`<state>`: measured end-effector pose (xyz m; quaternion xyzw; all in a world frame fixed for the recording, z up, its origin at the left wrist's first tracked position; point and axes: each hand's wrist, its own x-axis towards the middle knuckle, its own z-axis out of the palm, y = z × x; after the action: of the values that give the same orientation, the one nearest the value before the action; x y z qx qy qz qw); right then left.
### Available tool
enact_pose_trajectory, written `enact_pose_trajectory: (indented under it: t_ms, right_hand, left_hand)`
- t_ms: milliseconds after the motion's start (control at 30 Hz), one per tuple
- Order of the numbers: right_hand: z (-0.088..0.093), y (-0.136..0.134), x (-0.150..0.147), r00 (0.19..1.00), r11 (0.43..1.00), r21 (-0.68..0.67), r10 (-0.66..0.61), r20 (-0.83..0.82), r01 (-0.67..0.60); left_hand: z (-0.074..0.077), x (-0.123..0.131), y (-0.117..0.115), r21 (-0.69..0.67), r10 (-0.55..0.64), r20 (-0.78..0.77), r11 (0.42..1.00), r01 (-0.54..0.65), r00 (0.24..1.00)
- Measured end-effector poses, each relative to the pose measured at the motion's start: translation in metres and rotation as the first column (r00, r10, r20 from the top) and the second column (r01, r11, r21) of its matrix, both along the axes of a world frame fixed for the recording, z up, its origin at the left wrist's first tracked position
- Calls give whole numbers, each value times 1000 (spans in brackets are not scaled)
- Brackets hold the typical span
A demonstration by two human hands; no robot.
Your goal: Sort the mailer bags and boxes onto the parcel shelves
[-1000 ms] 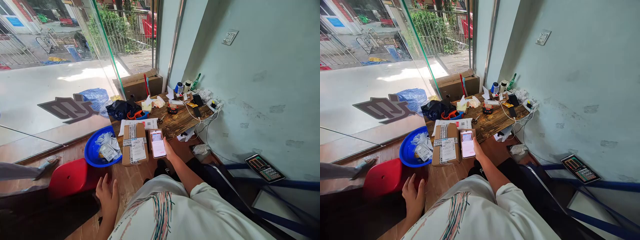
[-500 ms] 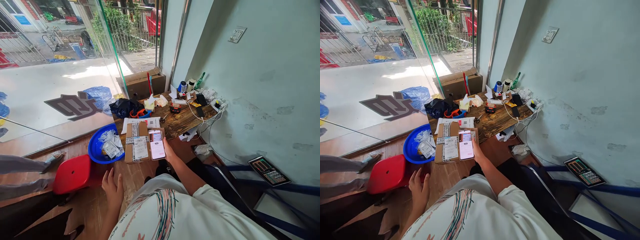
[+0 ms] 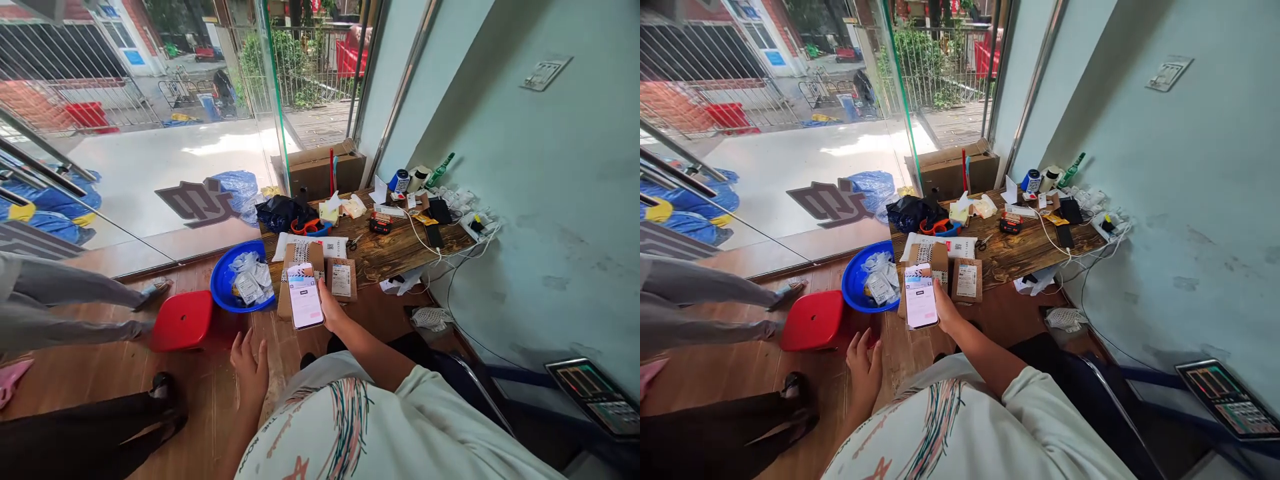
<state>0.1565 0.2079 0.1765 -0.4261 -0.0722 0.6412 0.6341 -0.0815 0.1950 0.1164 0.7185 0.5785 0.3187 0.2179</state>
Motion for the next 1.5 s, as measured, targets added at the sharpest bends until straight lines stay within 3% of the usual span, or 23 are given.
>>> enact_pose_trajectory:
  t_ms: [267,767,900,1067,1200,1300,1433,1500]
  right_hand:
    - [9,-4,-10,1000,1000,19,6,-13,-5]
    - [14,-16,-9,1000,999,-45,-11,-24,10]
    - [9,-16,-7,1000,1000,-13,-25,-16,24]
    - [-2,-20,5,989,991,48,-129,78,125]
    - [-8,-26,27,983,990,52,-137,122,132]
    - [-10,-28,53,978,991,23,-134,162,132]
    - [-10,-24,97,981,989,33,-144,127,141]
    - [-13,-21,123,983,989,53,-140,121,135]
  left_hand:
    - [-8,-12,-1,-5,57,-1,998,-57,998]
    - [-4,-11,5,-23,21,4,1000,-21,1000]
    - [-4,-10,6,-18,11,11,1000,-11,1000]
    - [-6,-2,9,-25,2,0,1000,-2,1000]
    - [4,19,14,2,-40,15,999,40,999]
    - [23,48,21,48,-71,28,996,70,997]
    - [56,113,39,108,-154,45,983,149,987]
    - [69,159,52,53,-250,142,968,245,958]
